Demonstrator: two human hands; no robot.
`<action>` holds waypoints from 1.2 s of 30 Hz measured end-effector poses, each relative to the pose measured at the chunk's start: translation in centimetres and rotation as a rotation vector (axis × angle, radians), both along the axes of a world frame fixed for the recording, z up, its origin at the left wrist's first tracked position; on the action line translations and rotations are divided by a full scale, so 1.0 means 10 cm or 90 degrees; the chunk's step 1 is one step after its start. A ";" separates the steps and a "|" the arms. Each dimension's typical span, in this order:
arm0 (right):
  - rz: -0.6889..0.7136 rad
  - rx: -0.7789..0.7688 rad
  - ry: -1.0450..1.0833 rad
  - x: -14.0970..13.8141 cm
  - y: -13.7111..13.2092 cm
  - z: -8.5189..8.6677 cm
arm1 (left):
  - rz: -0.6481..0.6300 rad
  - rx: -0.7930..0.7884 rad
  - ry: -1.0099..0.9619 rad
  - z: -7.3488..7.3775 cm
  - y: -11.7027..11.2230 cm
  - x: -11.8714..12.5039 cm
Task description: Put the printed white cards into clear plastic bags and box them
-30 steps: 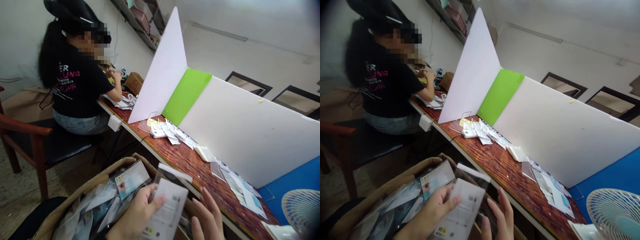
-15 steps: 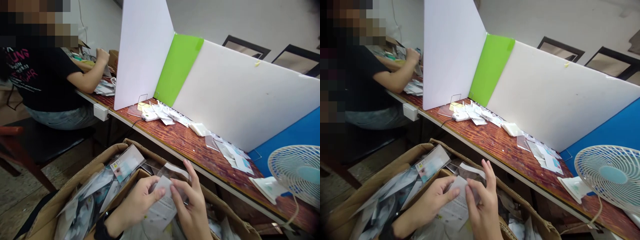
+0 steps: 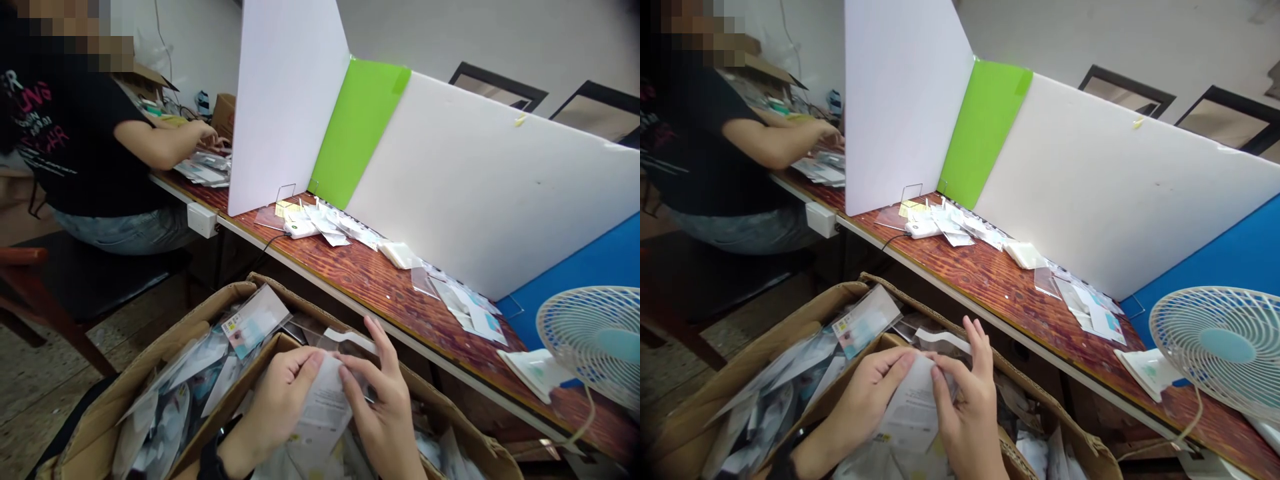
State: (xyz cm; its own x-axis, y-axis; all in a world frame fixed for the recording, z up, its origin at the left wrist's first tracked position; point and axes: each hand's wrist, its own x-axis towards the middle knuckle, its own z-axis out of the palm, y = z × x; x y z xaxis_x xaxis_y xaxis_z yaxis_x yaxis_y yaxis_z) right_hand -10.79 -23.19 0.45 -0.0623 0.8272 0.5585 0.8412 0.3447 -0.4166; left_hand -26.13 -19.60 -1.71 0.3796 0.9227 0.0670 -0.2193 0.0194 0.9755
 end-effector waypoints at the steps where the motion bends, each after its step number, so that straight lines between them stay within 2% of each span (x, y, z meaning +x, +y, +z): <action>1: -0.009 0.040 -0.033 0.00 0.01 -0.01 | 0.030 0.023 0.028 0.00 -0.01 0.00; 4: -0.021 0.192 -0.109 -0.01 0.02 -0.02 | 0.090 0.103 0.121 -0.01 -0.08 0.02; 7: 0.052 0.246 -0.112 -0.02 -0.01 0.00 | 0.075 0.154 0.186 0.00 -0.18 0.03; 11: 0.117 0.206 -0.065 -0.06 -0.05 0.05 | 0.018 0.189 0.225 0.02 -0.29 0.04; 19: 0.132 0.148 -0.009 -0.05 -0.07 0.10 | -0.048 0.155 0.324 0.05 -0.32 0.03; 23: 0.106 0.164 -0.011 -0.03 -0.06 0.09 | -0.073 0.173 0.327 0.03 -0.33 0.03; 27: 0.042 0.139 0.028 -0.08 -0.08 0.04 | -0.082 0.164 0.318 0.02 -0.32 0.04; 29: -0.005 0.090 0.145 -0.07 -0.09 0.03 | -0.071 0.166 0.280 0.02 -0.31 0.03; 32: -0.093 0.034 0.522 0.07 -0.07 0.07 | -0.012 0.133 0.187 0.00 -0.23 0.00; 34: -0.146 0.068 0.779 0.24 -0.05 0.14 | 0.048 0.054 0.099 -0.02 -0.13 -0.05; 36: -0.157 0.119 0.924 0.40 -0.03 0.22 | 0.132 -0.031 0.013 -0.05 -0.01 -0.12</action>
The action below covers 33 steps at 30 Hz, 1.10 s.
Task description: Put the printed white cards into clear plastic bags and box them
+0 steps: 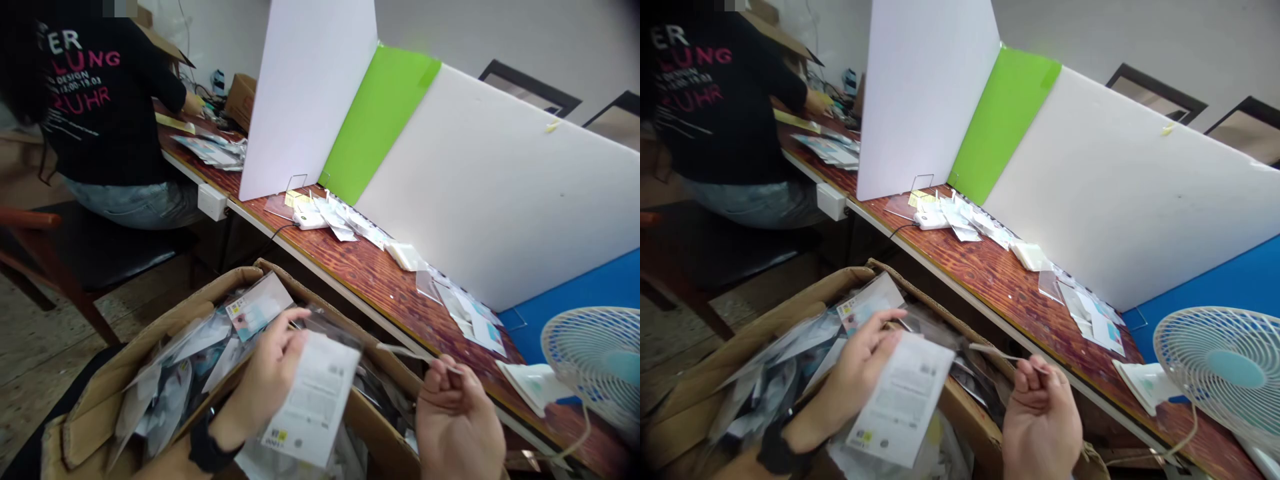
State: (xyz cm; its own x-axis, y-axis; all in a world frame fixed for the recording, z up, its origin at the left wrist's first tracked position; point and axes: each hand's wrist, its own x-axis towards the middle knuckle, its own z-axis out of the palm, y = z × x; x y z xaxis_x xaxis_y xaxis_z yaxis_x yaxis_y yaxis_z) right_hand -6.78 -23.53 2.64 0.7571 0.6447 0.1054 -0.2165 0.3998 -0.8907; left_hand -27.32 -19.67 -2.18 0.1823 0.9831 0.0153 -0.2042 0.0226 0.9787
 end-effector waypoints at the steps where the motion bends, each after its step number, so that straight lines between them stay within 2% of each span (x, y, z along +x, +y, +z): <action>1: 0.015 0.019 0.025 0.05 0.00 0.03 | 0.049 -0.026 -0.036 -0.01 0.06 -0.04; 3: 0.108 0.050 0.008 0.07 -0.04 0.07 | 0.144 -0.053 -0.079 -0.04 0.17 -0.10; 5: 0.280 0.039 -0.079 -0.01 -0.11 0.08 | 0.207 -0.060 -0.098 -0.07 0.24 -0.14; 6: 0.381 -0.005 -0.147 -0.07 -0.15 0.08 | 0.226 -0.061 -0.102 -0.07 0.26 -0.15; 8: 0.565 -0.160 -0.351 -0.21 -0.21 0.05 | 0.250 -0.057 -0.098 -0.09 0.27 -0.16; 10: 0.710 -0.327 -0.588 -0.33 -0.23 0.01 | 0.260 -0.053 -0.095 -0.09 0.26 -0.15; 11: 0.775 -0.379 -0.688 -0.37 -0.22 -0.01 | 0.261 -0.054 -0.098 -0.08 0.25 -0.15; 12: 0.838 -0.398 -0.761 -0.41 -0.20 -0.03 | 0.262 -0.057 -0.104 -0.07 0.24 -0.14; 14: 0.919 -0.383 -0.824 -0.45 -0.16 -0.06 | 0.262 -0.064 -0.112 -0.04 0.23 -0.14; 16: 0.892 -0.374 -0.818 -0.45 -0.15 -0.08 | 0.256 -0.062 -0.109 -0.01 0.23 -0.15; 20: 0.660 -0.456 -0.648 -0.38 -0.14 -0.11 | 0.202 -0.052 -0.113 0.02 0.19 -0.14; 22: 0.525 -0.414 -0.531 -0.35 -0.11 -0.12 | 0.149 -0.054 -0.122 0.02 0.15 -0.10; 24: 0.430 -0.329 -0.431 -0.34 -0.07 -0.14 | 0.073 -0.064 -0.134 0.03 0.09 -0.04; 26: 0.397 -0.292 -0.356 -0.34 -0.03 -0.16 | -0.010 -0.078 -0.148 0.04 0.02 0.02; 28: 0.403 -0.300 -0.300 -0.34 -0.01 -0.19 | -0.069 -0.084 -0.149 0.06 -0.03 0.07; 33: 0.425 -0.305 -0.185 -0.28 -0.02 -0.19 | -0.148 -0.110 -0.161 0.04 0.00 0.05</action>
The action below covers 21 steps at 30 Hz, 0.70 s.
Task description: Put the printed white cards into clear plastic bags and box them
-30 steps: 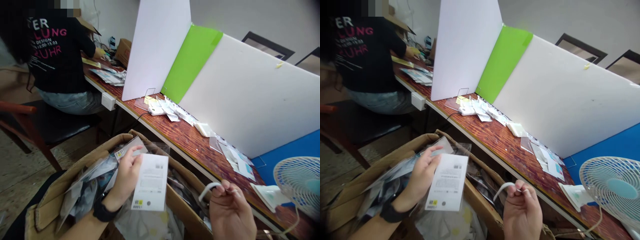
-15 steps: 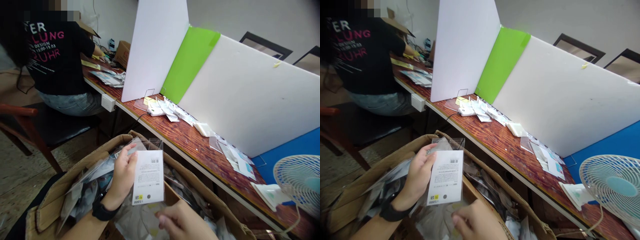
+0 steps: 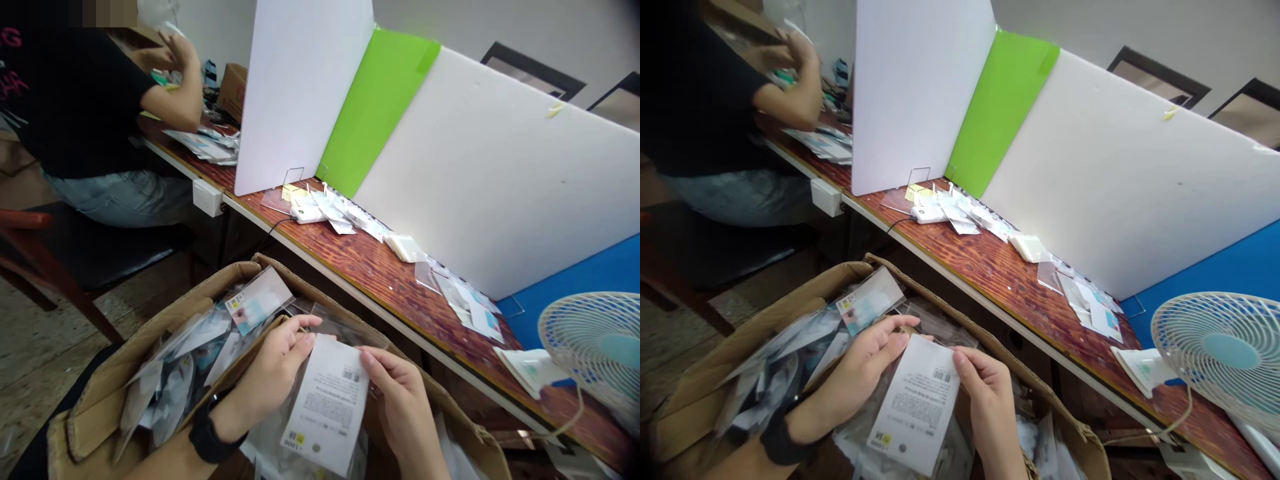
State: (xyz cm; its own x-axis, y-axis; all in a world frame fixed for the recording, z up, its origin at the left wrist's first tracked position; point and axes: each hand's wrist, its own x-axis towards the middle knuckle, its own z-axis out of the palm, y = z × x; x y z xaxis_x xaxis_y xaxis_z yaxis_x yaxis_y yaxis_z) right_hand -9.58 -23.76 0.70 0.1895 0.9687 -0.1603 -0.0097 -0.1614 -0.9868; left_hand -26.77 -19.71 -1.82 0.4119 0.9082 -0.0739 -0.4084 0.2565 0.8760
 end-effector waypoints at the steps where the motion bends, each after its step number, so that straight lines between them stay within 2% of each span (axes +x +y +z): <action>1: 0.001 -0.010 0.005 0.02 0.00 0.01 | -0.019 -0.006 0.000 -0.01 0.02 -0.02; 6: 0.013 0.031 -0.092 0.13 -0.02 -0.01 | -0.083 -0.012 0.000 -0.06 0.08 -0.11; 10: 0.019 0.148 -0.164 0.17 -0.05 -0.03 | -0.041 -0.002 -0.014 -0.08 0.07 -0.13; 14: 0.077 0.259 -0.244 0.19 -0.09 0.01 | 0.005 0.049 0.012 -0.10 0.06 -0.15; 18: 0.101 0.334 -0.314 0.21 -0.16 0.07 | 0.000 0.067 -0.012 -0.10 0.04 -0.20; 21: 0.123 0.357 -0.317 0.21 -0.20 0.12 | -0.037 0.053 -0.085 -0.08 0.02 -0.22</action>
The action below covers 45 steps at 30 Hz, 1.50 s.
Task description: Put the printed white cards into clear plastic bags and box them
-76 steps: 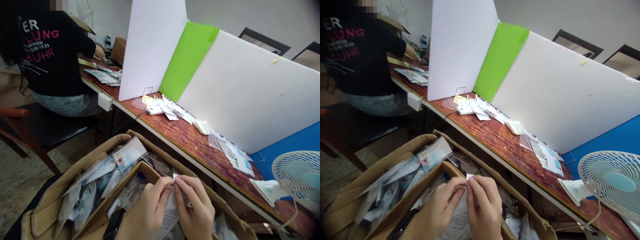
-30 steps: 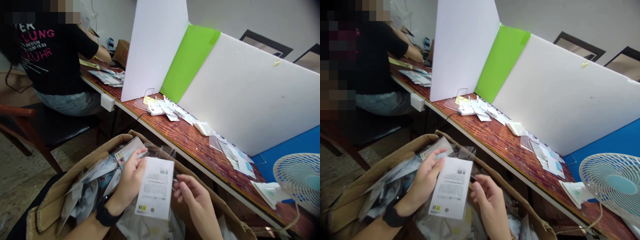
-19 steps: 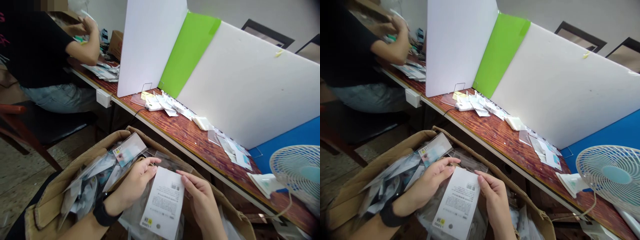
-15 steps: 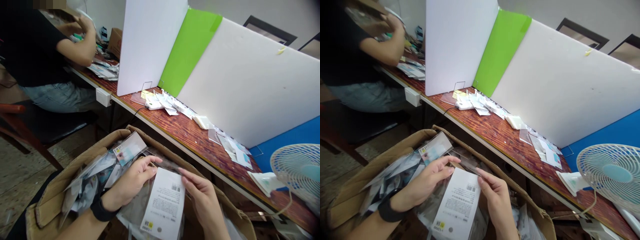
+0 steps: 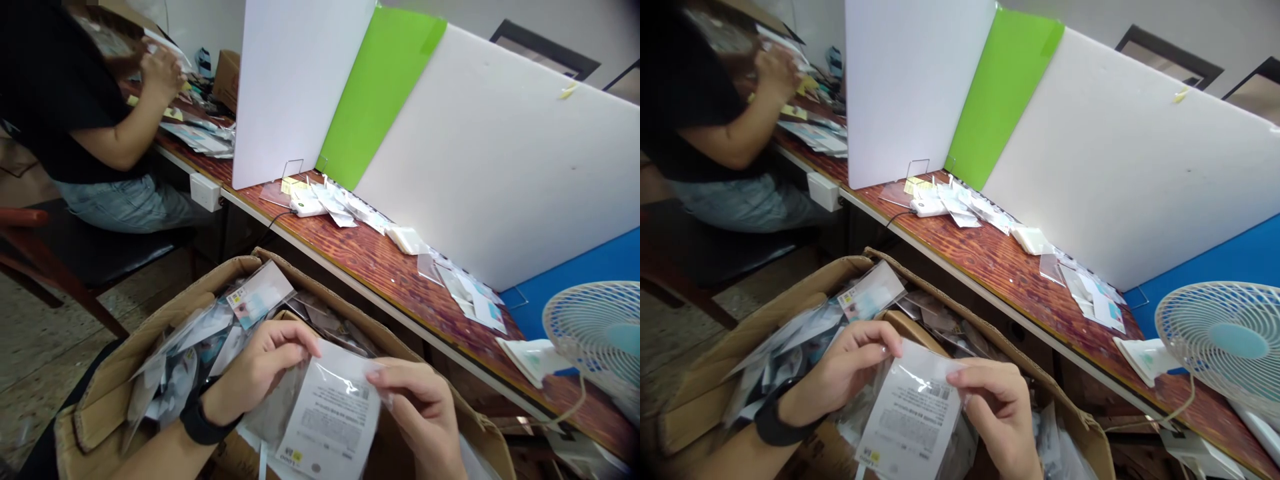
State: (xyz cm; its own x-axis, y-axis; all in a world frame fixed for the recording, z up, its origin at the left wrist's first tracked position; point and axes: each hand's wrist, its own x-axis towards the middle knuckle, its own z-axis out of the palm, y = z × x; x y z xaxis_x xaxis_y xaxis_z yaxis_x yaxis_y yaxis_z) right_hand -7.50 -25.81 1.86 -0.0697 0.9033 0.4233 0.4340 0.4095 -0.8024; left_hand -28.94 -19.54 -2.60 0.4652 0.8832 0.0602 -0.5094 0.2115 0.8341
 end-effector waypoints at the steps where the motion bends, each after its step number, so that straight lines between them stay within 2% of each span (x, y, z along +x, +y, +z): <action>1: 0.014 0.000 0.004 -0.01 -0.01 0.01 | -0.015 -0.006 -0.029 0.01 -0.01 0.00; 3: 0.041 -0.001 0.025 -0.03 -0.02 0.03 | -0.021 -0.012 -0.064 0.01 -0.01 0.00; 6: 0.062 -0.004 0.064 -0.09 0.02 0.03 | -0.003 0.003 -0.028 0.00 -0.02 0.01; 10: 0.015 -0.021 0.029 -0.11 0.07 0.00 | -0.024 0.037 -0.008 -0.02 -0.01 -0.01; 13: 0.017 -0.030 0.018 -0.06 0.06 -0.05 | -0.040 0.028 -0.041 -0.03 -0.01 -0.03; 16: -0.020 -0.063 0.043 -0.01 0.06 -0.10 | -0.037 0.005 -0.078 -0.02 -0.02 0.01; 20: -0.069 -0.122 0.118 -0.13 0.11 -0.12 | 0.024 -0.029 -0.022 0.07 -0.06 0.15; 25: -0.232 -0.234 0.208 -0.45 0.19 -0.10 | 0.091 -0.072 0.075 0.13 -0.14 0.32; 27: -0.240 -0.279 0.238 -0.51 0.20 -0.11 | 0.129 -0.086 0.095 0.10 -0.16 0.36; 31: -0.197 -0.328 0.331 -0.46 0.21 -0.13 | 0.185 -0.114 0.107 0.03 -0.15 0.39; 33: -0.155 -0.362 0.405 -0.40 0.21 -0.12 | 0.170 -0.136 0.062 0.03 -0.13 0.37; 36: -0.094 -0.423 0.495 -0.31 0.21 -0.06 | 0.102 -0.188 -0.035 0.06 -0.08 0.31; 39: -0.018 -0.464 0.529 -0.26 0.17 0.02 | 0.026 -0.216 -0.119 0.08 -0.04 0.25; 41: 0.021 -0.473 0.526 -0.25 0.14 0.05 | -0.011 -0.201 -0.167 0.07 -0.04 0.22; 43: 0.018 -0.468 0.510 -0.24 0.12 0.06 | -0.044 -0.164 -0.201 0.06 -0.05 0.20; 45: -0.024 -0.438 0.499 -0.22 0.12 0.05 | -0.071 -0.130 -0.220 0.07 -0.06 0.18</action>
